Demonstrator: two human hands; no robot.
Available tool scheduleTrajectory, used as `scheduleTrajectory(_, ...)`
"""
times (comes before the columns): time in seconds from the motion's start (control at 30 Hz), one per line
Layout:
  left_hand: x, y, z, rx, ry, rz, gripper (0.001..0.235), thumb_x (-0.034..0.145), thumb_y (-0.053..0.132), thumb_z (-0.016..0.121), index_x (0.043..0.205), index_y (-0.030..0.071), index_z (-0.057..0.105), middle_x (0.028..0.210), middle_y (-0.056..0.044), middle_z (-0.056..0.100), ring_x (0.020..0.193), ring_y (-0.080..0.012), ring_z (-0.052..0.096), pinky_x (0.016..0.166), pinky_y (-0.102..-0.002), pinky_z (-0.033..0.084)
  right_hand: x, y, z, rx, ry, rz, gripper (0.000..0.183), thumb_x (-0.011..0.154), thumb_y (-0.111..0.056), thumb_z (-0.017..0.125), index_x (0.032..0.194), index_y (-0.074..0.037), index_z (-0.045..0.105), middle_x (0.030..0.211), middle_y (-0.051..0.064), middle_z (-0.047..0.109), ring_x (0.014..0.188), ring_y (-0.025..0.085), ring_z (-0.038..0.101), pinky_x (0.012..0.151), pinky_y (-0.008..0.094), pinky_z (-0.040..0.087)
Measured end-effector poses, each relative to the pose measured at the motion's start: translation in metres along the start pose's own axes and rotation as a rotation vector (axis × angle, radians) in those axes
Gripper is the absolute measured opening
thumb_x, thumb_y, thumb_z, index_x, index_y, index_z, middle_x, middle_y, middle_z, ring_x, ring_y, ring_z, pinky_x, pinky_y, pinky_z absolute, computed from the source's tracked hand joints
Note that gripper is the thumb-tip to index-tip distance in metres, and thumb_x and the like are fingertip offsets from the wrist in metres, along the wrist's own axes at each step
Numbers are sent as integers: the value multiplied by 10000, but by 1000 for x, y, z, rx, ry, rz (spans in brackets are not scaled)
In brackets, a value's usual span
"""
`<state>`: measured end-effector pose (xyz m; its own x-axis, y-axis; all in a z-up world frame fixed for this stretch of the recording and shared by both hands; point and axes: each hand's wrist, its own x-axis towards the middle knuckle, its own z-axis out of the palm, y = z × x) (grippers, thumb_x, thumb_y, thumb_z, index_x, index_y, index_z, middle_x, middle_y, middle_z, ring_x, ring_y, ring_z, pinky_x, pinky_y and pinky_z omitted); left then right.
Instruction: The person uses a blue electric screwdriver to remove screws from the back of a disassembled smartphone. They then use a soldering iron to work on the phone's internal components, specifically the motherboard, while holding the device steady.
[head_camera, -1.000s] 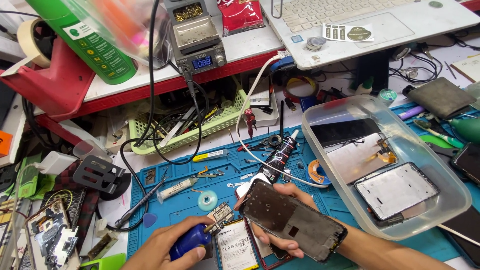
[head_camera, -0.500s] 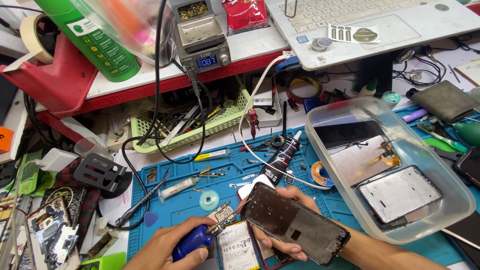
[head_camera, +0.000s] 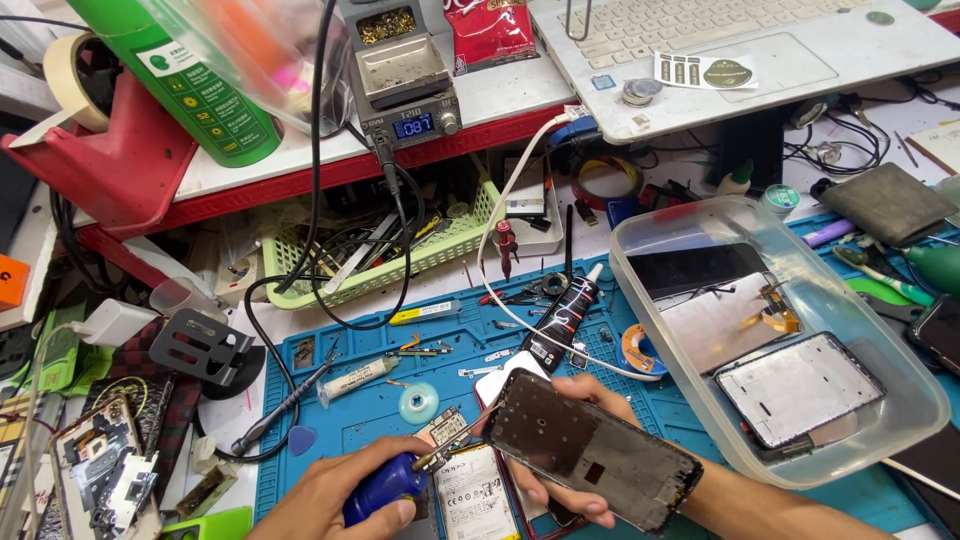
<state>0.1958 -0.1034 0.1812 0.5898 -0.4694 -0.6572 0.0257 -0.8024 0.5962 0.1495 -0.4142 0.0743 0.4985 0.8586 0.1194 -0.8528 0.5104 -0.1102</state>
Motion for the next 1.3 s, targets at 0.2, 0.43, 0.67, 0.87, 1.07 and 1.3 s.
scheduleTrajectory(0.2,-1,0,-1,-5,0,-32,588,827,541,666,1408,496,593,1278,137,741,953,-74,738,829,-204,567,4,8,10,152,-47,-13,855,997,-473,403,1618,55,143,1016,440,527,582,430,636,509,495,592)
scheduleTrajectory(0.43,-5,8,-1,-9,5,-62,619,808,573,642,1421,505,592,1280,130,741,981,-78,745,864,-204,559,4,4,7,93,7,-12,848,1010,-489,364,1647,38,172,1010,420,512,552,422,609,476,496,569)
scheduleTrajectory(0.67,-4,5,-1,-5,2,-44,615,811,575,643,1420,504,593,1271,128,737,971,-77,741,850,-205,562,4,2,-1,65,-47,-4,857,994,-498,381,1643,19,166,1041,403,504,573,411,610,503,485,592)
scheduleTrajectory(0.87,-3,6,-2,-12,-1,-55,606,807,580,634,1406,501,597,1271,132,741,945,-78,738,823,-207,561,5,4,8,59,-33,-23,833,1007,-482,368,1625,40,169,1016,400,509,555,402,605,484,469,577)
scheduleTrajectory(1.07,-2,1,-2,20,-12,-42,610,814,584,640,1417,512,581,1272,138,731,961,-72,729,839,-199,568,3,4,6,210,-84,-19,884,1008,-505,401,1653,22,107,1054,428,487,607,464,633,542,542,602)
scheduleTrajectory(1.3,-3,5,-1,27,-9,-32,616,806,595,632,1413,508,586,1276,148,737,966,-66,733,845,-202,559,2,0,7,155,-71,5,911,977,-497,412,1662,8,87,1011,431,487,582,449,616,525,516,593)
